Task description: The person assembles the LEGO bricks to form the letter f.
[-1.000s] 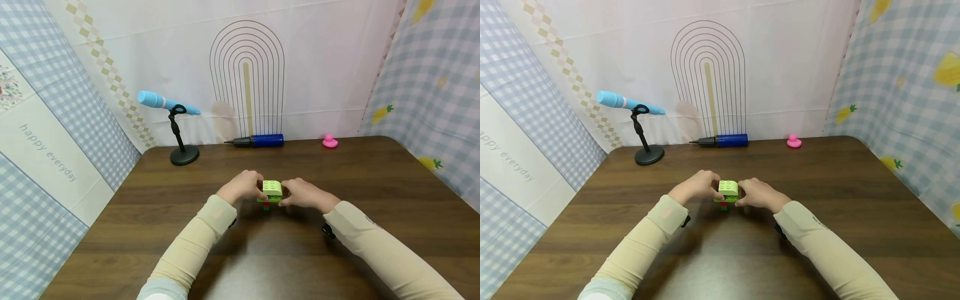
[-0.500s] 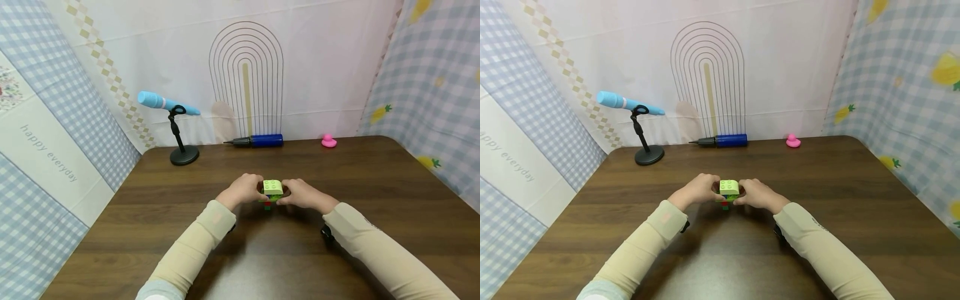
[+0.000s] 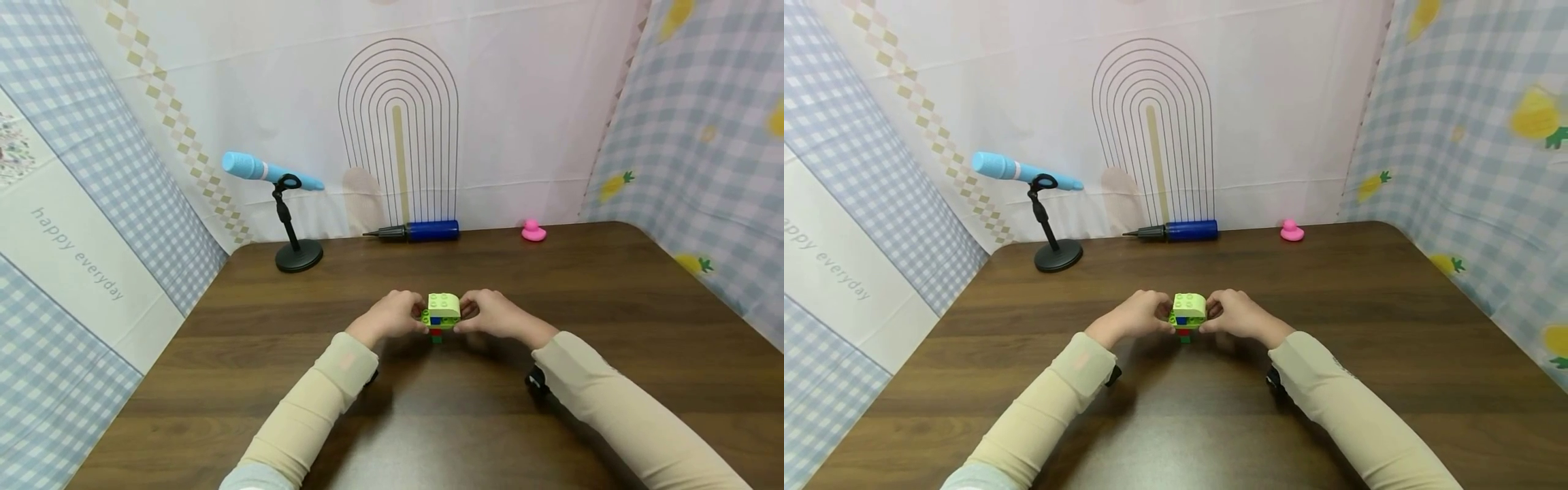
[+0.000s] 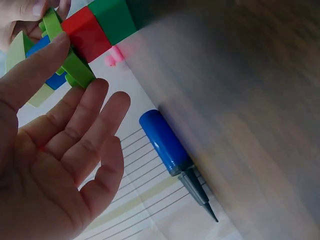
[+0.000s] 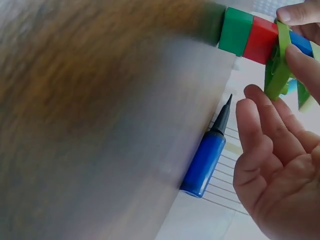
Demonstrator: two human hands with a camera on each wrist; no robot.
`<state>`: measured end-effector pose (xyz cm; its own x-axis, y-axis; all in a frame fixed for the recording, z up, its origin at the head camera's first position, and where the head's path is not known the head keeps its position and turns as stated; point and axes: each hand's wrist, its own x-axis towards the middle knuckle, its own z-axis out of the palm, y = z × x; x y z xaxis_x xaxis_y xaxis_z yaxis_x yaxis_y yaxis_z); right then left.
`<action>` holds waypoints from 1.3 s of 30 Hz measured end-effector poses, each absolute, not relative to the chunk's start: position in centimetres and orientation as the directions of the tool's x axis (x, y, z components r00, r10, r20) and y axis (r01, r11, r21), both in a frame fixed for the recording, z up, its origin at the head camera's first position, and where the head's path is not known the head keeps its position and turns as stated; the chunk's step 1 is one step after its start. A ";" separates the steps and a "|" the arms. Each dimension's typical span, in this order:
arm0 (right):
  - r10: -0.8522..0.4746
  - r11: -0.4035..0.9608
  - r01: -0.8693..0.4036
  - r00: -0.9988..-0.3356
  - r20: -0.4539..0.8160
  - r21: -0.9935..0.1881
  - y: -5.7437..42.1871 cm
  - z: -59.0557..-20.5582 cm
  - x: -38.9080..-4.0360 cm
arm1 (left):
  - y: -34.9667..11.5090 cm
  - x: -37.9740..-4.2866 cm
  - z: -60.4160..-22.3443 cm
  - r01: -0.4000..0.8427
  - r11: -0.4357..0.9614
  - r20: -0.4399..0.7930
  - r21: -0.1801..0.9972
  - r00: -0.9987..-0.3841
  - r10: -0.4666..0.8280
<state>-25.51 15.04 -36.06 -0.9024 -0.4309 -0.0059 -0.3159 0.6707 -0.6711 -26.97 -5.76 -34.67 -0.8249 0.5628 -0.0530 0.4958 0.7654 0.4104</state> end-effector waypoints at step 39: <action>-0.231 0.724 -0.046 -0.957 -0.178 -0.689 16.1 -35.7 -24.5 | -3.1 -26.7 -35.6 0.404 0.796 -0.081 0.451 -0.869 0.488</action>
<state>-24.54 16.09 -35.70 -0.9565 -0.2307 -0.1784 -0.0461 0.7237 -0.6885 -26.66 -3.09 -35.56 -0.8692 0.4878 -0.0814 0.4044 0.7959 0.4506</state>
